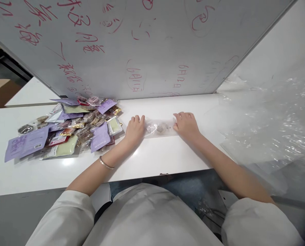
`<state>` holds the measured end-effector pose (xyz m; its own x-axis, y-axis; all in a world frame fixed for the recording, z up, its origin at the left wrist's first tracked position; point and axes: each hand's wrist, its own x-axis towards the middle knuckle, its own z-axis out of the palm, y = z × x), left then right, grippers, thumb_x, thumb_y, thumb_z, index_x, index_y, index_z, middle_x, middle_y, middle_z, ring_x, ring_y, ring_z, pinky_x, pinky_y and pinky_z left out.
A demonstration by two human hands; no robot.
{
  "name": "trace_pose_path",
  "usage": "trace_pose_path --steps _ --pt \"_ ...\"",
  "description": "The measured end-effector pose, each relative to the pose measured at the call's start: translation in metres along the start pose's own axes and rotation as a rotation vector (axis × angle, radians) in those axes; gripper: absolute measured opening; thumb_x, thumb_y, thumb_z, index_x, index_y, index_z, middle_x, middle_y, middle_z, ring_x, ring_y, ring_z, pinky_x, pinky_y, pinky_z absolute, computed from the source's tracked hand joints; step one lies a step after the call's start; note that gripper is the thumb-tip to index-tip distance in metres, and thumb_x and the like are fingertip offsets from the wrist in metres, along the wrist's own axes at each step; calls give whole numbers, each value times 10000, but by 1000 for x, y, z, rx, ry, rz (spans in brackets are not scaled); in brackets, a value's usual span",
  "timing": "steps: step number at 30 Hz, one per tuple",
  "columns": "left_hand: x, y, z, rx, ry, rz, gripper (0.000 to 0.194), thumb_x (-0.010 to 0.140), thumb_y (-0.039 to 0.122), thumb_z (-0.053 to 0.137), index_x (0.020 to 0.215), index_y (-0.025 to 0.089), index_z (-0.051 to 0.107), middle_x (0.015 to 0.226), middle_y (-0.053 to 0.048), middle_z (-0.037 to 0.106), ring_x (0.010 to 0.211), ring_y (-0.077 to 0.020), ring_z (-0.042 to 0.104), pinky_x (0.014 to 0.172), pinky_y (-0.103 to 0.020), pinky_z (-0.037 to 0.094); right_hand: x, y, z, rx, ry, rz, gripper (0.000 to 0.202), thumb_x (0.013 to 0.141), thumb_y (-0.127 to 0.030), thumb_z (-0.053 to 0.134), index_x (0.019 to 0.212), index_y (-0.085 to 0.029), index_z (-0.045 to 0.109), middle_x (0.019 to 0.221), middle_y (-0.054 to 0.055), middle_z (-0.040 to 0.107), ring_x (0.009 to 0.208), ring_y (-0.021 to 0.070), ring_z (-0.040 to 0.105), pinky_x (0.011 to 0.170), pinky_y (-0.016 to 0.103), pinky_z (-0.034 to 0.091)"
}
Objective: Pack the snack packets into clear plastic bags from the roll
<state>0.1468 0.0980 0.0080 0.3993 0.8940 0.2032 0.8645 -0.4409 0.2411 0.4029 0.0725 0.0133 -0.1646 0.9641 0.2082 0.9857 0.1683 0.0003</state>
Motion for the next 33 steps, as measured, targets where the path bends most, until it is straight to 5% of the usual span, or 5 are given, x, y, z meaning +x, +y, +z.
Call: trace_pose_path --steps 3,7,18,26,33 --pt "-12 3 -2 4 8 163 435 938 125 368 1345 117 524 1325 -234 582 1326 -375 472 1069 -546 365 -22 2 4 -2 155 -147 614 862 -198 475 1465 -92 422 1484 219 490 1421 380 396 1177 620 231" --pt "-27 11 -5 4 -177 230 442 877 156 434 1300 98 546 1199 -198 653 1177 -334 574 991 -467 474 -47 8 11 104 -117 -295 764 792 -198 501 1514 -27 317 1565 242 368 1481 366 298 1183 568 303" --pt "-9 3 33 -424 65 -58 605 867 64 346 1470 51 388 1445 -252 517 1455 -377 353 1167 -628 266 11 -16 23 419 25 186 625 868 -119 459 1489 -182 464 1141 158 726 1048 317 686 930 500 546" --pt "13 34 13 -1087 390 -249 518 929 185 385 1440 237 448 1458 -81 549 1339 -248 515 1100 -445 437 31 -91 4 1531 383 446 725 872 -346 442 1568 -322 240 1404 46 560 1231 204 588 966 398 555" --pt "17 33 18 -1156 374 -271 490 908 142 386 1374 244 499 1424 -47 579 1309 -197 536 1102 -389 430 39 -108 20 1659 334 408 512 873 -514 444 1319 -277 527 1277 86 635 1198 246 622 949 436 574"
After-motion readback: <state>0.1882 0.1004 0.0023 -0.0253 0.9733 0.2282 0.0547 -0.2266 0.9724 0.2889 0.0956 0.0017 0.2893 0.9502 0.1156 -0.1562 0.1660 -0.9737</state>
